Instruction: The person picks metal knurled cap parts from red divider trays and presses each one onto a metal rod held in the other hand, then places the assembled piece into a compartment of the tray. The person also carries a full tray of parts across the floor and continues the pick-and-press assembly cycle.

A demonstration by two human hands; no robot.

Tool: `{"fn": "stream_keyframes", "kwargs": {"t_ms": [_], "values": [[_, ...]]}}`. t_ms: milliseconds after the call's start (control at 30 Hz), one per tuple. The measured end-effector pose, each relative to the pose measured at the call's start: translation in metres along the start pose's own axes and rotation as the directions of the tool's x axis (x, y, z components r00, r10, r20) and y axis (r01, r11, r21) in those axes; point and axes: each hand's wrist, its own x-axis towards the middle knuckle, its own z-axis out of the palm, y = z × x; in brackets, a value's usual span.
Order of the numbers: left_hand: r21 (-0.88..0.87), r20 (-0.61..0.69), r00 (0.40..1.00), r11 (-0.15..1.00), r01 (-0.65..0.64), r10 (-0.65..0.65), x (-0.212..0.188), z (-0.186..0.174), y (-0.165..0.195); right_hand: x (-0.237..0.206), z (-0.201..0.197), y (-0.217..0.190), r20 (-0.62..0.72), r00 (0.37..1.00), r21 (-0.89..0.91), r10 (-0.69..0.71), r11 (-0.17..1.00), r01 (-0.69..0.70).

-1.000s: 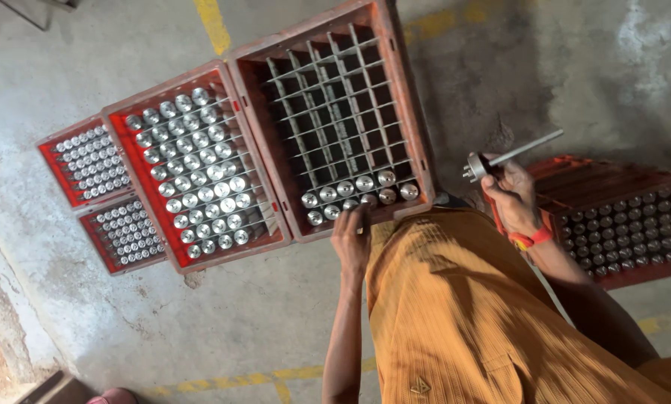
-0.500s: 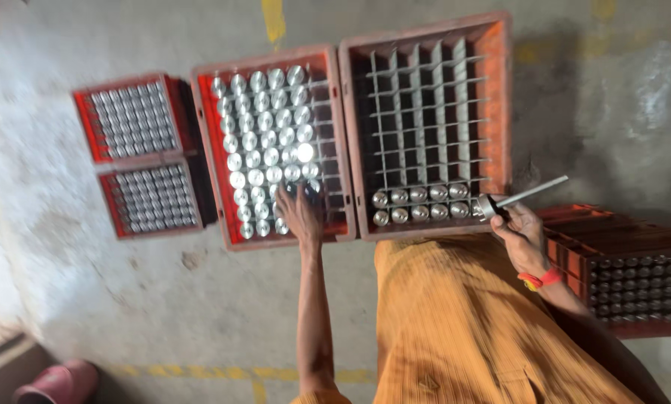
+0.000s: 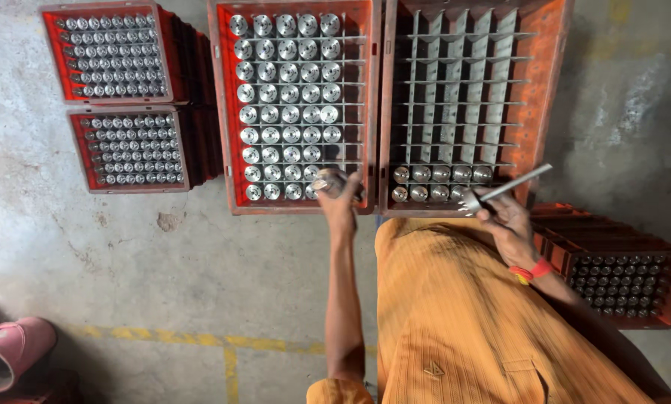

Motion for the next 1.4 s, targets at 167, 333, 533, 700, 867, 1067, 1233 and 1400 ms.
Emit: {"fn": "stream_keyframes", "kwargs": {"t_ms": [167,333,533,700,867,1067,1233,1400], "values": [[0.555,0.295,0.944,0.777,-0.297,0.149,-0.048,0.049,-0.028,0.007,0.037,-0.03,0.125,0.987,-0.114,-0.099,0.987,0.113],[0.698,0.442,0.897,0.623,-0.353,0.013,-0.084,0.081,-0.013,0.008,0.056,-0.06,0.177,0.954,0.03,-0.241,0.97,0.24],[0.722,0.596,0.789,0.528,-0.447,-0.147,-0.081,0.099,-0.023,0.002,0.029,-0.042,0.256,0.938,-0.186,-0.235,0.94,0.287],[0.663,0.679,0.688,0.617,-0.424,-0.256,-0.071,0.102,-0.042,0.017,-0.01,-0.016,0.332,0.914,-0.116,-0.232,0.952,0.284],[0.62,0.781,0.606,0.293,-0.727,-0.149,-0.045,0.114,-0.066,0.036,-0.044,-0.002,-0.013,0.994,0.074,-0.112,0.991,0.113],[0.314,0.947,0.311,0.025,-0.949,-0.085,-0.025,0.138,-0.125,0.043,-0.083,-0.016,-0.285,0.914,0.035,-0.288,0.95,0.31],[0.195,0.98,0.194,0.003,-0.981,-0.045,-0.027,0.144,-0.145,0.035,-0.086,-0.013,-0.301,0.921,0.09,-0.246,0.955,0.284],[0.41,0.871,0.484,0.421,-0.809,0.081,-0.03,0.119,-0.101,0.031,-0.08,0.011,-0.258,0.946,0.091,-0.198,0.969,0.228]]}}
